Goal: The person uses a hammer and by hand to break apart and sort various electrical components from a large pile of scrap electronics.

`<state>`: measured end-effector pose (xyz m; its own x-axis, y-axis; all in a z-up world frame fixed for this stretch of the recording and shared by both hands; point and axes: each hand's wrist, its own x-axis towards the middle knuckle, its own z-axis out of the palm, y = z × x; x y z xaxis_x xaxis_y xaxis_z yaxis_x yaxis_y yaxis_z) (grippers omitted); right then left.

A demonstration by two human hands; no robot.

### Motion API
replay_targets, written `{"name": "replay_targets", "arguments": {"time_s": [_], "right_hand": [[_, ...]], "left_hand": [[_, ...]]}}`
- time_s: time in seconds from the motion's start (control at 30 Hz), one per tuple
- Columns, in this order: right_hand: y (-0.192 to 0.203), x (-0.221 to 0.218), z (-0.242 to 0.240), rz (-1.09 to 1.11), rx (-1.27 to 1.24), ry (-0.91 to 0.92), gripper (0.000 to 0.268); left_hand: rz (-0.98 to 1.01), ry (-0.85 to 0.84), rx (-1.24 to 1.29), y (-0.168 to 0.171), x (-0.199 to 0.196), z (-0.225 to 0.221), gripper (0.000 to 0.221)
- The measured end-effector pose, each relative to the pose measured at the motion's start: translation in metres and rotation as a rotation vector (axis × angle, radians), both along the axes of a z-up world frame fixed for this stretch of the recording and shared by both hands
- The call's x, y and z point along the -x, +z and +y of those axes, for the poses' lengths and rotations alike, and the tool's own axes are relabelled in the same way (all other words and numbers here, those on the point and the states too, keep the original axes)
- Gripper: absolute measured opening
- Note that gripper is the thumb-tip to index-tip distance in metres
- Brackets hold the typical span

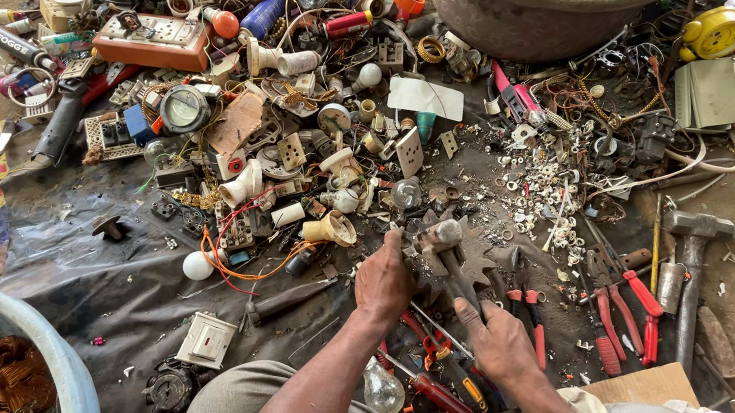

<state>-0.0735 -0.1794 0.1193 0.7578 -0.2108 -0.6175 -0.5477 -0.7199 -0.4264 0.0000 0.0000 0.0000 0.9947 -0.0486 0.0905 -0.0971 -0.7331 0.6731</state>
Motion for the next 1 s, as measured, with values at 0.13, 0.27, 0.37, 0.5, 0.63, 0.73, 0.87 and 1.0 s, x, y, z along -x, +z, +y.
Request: {"name": "replay_targets", "arguments": {"time_s": [0.13, 0.27, 0.37, 0.5, 0.63, 0.73, 0.87, 1.0], "right_hand": [[-0.021, 0.000, -0.009, -0.140, 0.126, 0.155, 0.083], [-0.003, -0.003, -0.006, -0.012, 0.111, 0.100, 0.078], [0.008, 0.003, -0.002, -0.059, 0.082, 0.070, 0.074], [-0.004, -0.001, -0.002, -0.240, 0.146, 0.187, 0.079], [-0.005, -0.007, -0.003, -0.077, 0.126, 0.133, 0.082], [0.006, 0.000, -0.003, -0.110, 0.071, 0.052, 0.078], [-0.001, 0.004, -0.003, -0.188, 0.099, 0.114, 0.080], [-0.017, -0.003, -0.007, -0.211, 0.114, 0.183, 0.086]], "left_hand": [[0.069, 0.018, 0.082, 0.010, 0.000, 0.000, 0.034], [0.092, 0.031, 0.023, 0.020, -0.003, 0.001, 0.038], [0.077, 0.027, 0.073, 0.023, 0.001, 0.003, 0.039], [0.177, 0.030, 0.041, 0.027, -0.001, 0.001, 0.035], [0.123, 0.044, 0.055, 0.033, 0.001, 0.005, 0.038], [0.117, 0.037, 0.092, 0.039, 0.003, 0.005, 0.033], [0.204, 0.018, 0.083, 0.043, 0.001, 0.007, 0.031], [-0.079, 0.036, 0.067, 0.033, 0.002, 0.008, 0.043]]}}
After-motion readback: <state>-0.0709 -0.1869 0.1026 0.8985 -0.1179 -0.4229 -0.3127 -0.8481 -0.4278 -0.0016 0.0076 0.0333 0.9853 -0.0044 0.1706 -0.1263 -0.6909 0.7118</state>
